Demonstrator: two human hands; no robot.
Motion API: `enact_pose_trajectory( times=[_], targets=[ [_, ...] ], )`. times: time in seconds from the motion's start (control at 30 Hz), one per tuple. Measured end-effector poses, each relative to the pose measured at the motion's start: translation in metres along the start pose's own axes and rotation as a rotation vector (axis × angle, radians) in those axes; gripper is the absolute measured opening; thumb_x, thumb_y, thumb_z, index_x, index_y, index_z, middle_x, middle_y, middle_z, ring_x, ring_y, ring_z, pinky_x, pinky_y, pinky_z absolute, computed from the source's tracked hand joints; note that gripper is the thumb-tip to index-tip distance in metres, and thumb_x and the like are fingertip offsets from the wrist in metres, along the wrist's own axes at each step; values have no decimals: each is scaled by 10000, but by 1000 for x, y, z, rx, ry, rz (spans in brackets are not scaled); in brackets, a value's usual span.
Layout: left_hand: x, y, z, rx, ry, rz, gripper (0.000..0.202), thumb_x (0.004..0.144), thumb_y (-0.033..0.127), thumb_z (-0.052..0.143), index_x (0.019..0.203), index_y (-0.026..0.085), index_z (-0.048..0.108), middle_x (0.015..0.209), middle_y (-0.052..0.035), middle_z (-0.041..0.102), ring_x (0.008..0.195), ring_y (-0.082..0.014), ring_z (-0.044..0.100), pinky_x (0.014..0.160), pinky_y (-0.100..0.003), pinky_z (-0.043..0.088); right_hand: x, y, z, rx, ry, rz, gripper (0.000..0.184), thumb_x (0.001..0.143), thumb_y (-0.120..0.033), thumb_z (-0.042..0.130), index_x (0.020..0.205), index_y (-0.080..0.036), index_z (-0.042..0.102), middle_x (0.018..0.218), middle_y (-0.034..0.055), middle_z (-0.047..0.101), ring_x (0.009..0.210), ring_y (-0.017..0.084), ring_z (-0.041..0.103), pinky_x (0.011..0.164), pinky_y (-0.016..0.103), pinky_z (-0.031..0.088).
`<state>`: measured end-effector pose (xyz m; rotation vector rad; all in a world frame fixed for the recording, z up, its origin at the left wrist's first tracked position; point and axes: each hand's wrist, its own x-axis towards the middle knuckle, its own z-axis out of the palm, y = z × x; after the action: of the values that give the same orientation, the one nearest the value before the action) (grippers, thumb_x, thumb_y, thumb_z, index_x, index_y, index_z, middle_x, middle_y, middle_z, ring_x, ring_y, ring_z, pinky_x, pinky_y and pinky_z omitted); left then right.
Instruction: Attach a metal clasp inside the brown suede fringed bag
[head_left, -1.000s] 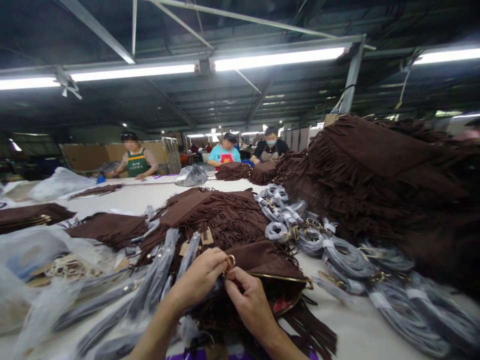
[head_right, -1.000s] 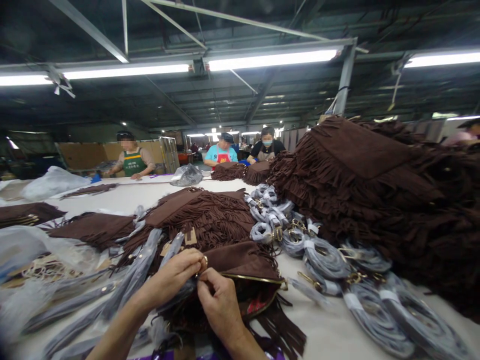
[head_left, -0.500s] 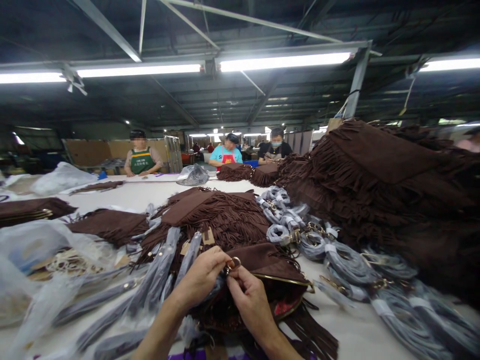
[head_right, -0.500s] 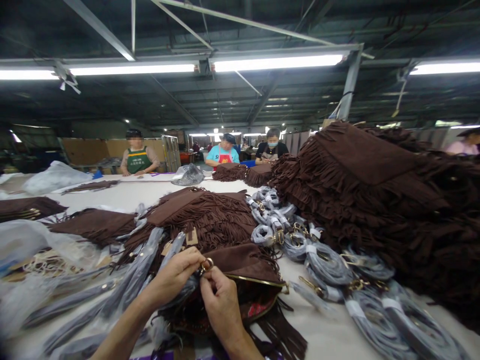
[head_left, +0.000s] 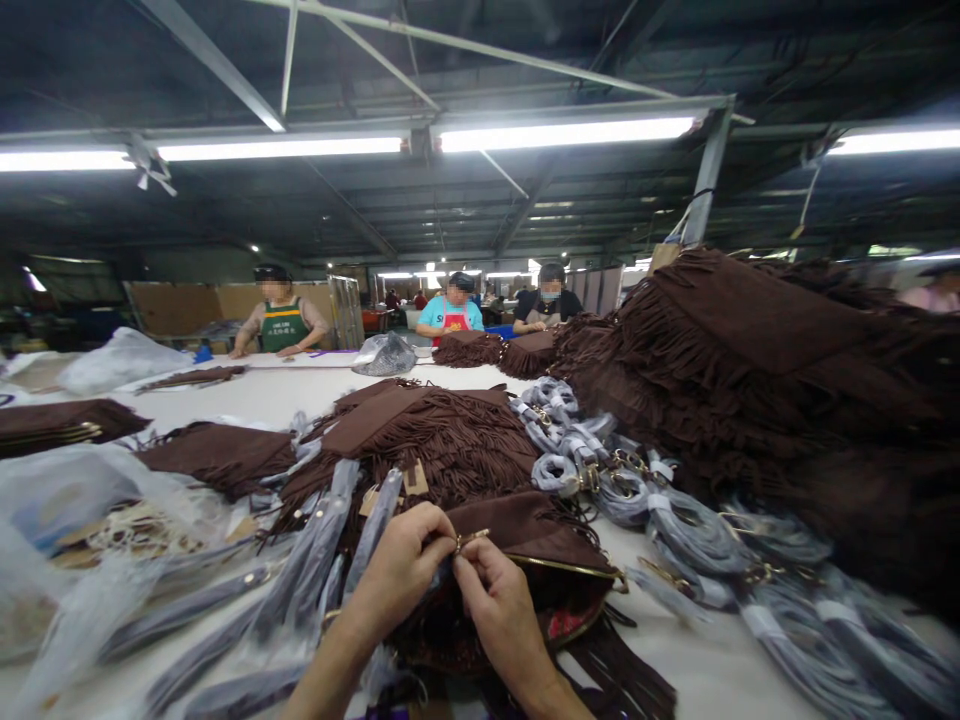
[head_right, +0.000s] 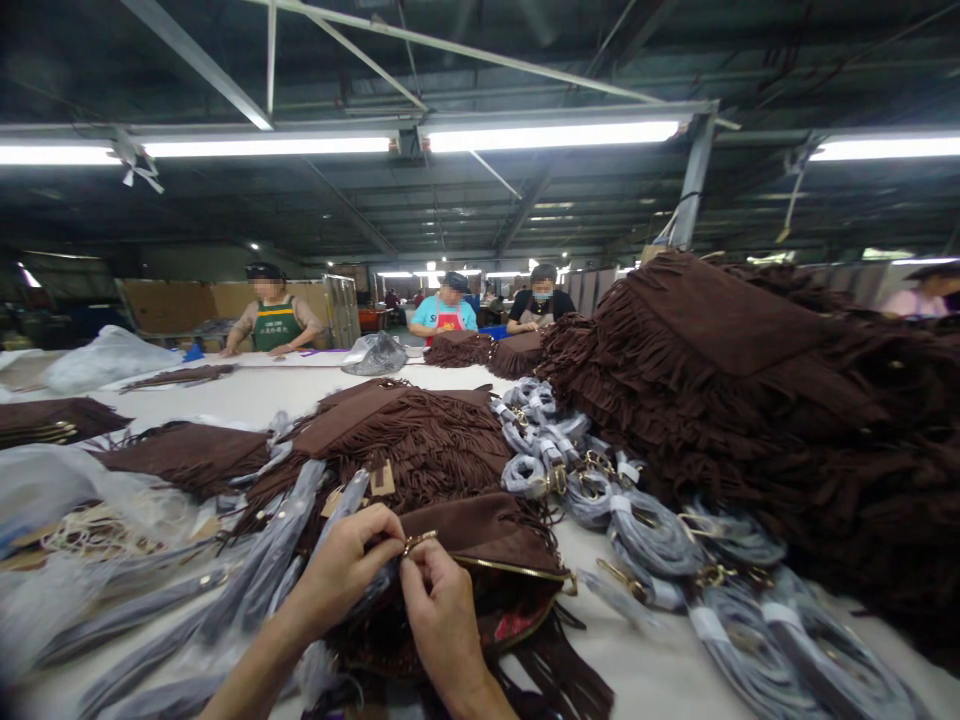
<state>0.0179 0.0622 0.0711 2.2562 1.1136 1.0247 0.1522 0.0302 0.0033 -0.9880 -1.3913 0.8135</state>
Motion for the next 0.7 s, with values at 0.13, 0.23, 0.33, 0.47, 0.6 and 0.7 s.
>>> enact_pose_trajectory(
  times=[0.13,0.23,0.33,0.47,0.6,0.7],
  targets=[
    [0,-2,-1,52,83,-24,185,881,240,402,730,186,493,721,-22,561,708,-173,520,677,-282,381,0,-4,-5,-103,38,-90,190,931,-351,468,926,-192,571,767,6,584,700,154,540,674,251,408],
    [-3,1,-3,188,197,4,200,886,233,375,722,189,481,744,-41,557,727,-192,510,683,-300,375,0,-6,-11,-217,125,-299,160,935,-258,444,879,-206,584,855,29,580,805,166,550,752,254,418],
    [-12,10,-1,210,213,52,219,902,225,363,723,189,486,747,-45,557,722,-188,516,668,-293,378,-2,-9,-16,-130,104,-293,189,958,-302,452,849,-205,572,809,16,548,761,155,530,710,245,425],
    [-30,22,9,-118,42,14,233,950,284,352,811,188,512,671,-18,575,589,-143,540,588,-244,420,-4,-15,-19,176,132,-77,287,959,-484,485,924,-208,556,738,-19,501,617,115,457,558,213,400],
    [-36,25,17,-384,-9,7,242,961,342,379,858,175,521,770,-50,616,677,-153,618,644,-245,511,0,-20,-20,452,215,6,377,865,-574,615,901,-212,515,712,-42,474,539,76,396,463,167,337],
    [-30,24,18,-324,148,72,258,943,329,424,738,181,470,826,-58,578,789,-163,593,753,-267,523,2,-20,-20,516,279,1,402,840,-578,656,952,-225,499,665,-59,470,509,64,362,434,142,283]
  ],
)
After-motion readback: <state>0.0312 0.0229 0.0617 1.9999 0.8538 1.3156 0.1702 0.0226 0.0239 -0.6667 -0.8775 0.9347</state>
